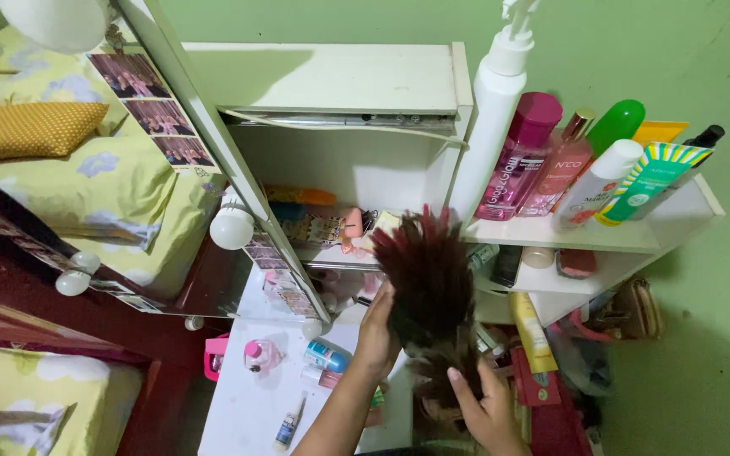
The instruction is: The person cleans a vanity by using a duster to wipe the shelves and bottles, moving various containers of lotion and perfume to reach the surfaces. They then rearrange the items on the shelves by hand, picking up and placing each bottle and tube one at a time.
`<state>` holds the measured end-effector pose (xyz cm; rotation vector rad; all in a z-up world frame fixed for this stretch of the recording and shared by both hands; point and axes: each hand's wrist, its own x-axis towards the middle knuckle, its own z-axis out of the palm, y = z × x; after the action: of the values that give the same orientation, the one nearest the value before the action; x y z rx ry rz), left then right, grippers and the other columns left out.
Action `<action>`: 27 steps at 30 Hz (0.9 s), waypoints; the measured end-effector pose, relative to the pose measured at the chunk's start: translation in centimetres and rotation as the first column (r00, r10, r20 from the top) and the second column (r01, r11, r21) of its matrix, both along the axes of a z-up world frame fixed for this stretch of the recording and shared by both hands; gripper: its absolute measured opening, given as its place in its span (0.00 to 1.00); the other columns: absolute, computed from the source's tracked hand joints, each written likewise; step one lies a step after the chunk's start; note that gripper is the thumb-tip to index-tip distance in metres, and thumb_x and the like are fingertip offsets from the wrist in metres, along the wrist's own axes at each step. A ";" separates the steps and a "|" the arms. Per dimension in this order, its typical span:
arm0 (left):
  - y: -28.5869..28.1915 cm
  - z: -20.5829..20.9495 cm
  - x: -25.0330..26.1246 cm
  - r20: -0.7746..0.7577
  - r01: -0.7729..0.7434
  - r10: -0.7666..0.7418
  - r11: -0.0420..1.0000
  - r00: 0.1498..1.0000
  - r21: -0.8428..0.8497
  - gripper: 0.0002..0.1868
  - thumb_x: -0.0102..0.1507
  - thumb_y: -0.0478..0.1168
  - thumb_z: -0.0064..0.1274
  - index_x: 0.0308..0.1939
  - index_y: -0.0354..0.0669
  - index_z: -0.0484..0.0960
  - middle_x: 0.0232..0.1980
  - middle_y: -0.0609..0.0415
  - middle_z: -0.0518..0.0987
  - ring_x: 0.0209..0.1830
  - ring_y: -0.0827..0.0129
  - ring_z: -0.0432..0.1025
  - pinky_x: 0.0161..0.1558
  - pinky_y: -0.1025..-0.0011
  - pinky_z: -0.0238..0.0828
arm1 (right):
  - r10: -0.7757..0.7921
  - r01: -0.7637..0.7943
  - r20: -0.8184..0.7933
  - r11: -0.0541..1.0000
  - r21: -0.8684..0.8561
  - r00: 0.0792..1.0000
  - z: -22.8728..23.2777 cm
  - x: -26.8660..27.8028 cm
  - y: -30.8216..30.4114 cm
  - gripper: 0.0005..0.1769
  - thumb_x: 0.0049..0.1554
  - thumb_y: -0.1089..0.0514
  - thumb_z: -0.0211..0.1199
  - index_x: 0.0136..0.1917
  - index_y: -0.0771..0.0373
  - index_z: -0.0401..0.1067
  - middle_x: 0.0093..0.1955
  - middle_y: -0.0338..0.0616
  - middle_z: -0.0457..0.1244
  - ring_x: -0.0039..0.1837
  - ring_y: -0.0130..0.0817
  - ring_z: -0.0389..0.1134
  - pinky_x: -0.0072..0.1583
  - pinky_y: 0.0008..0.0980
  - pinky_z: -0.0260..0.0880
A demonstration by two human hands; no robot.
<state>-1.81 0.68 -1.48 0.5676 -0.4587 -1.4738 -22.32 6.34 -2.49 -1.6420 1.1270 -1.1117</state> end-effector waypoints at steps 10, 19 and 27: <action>0.9 4.4 -0.1 0.015 0.010 -0.010 1.000 1.000 0.007 0.29 0.71 0.47 0.39 0.74 0.37 0.65 0.74 0.53 0.70 0.72 0.67 0.66 0.71 0.67 0.59 | -0.111 0.110 -0.019 0.993 -0.048 0.994 0.0 0.3 -0.2 0.20 0.59 0.57 0.63 0.61 0.71 0.71 0.51 0.53 0.72 0.54 0.43 0.72 0.56 0.38 0.71; 0.7 3.0 0.0 0.003 -0.010 0.010 1.000 1.000 0.005 0.27 0.72 0.44 0.40 0.73 0.35 0.67 0.70 0.49 0.74 0.67 0.62 0.69 0.68 0.64 0.64 | -0.120 0.163 -0.250 0.974 0.160 0.961 -3.7 -1.3 -0.5 0.17 0.59 0.54 0.65 0.50 0.73 0.73 0.42 0.59 0.66 0.46 0.50 0.65 0.47 0.44 0.71; 0.1 0.7 0.4 0.037 -0.027 0.025 0.998 0.999 0.064 0.27 0.70 0.44 0.38 0.71 0.36 0.68 0.68 0.49 0.75 0.66 0.61 0.70 0.69 0.61 0.64 | -0.008 -0.024 -0.168 0.982 -0.188 0.986 1.9 0.7 -0.7 0.19 0.57 0.55 0.64 0.56 0.71 0.72 0.45 0.54 0.72 0.46 0.41 0.74 0.48 0.37 0.72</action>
<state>-1.39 0.74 -0.75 0.6505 -0.4316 -1.4593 -21.61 5.68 -0.56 -1.9165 1.1483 -1.1205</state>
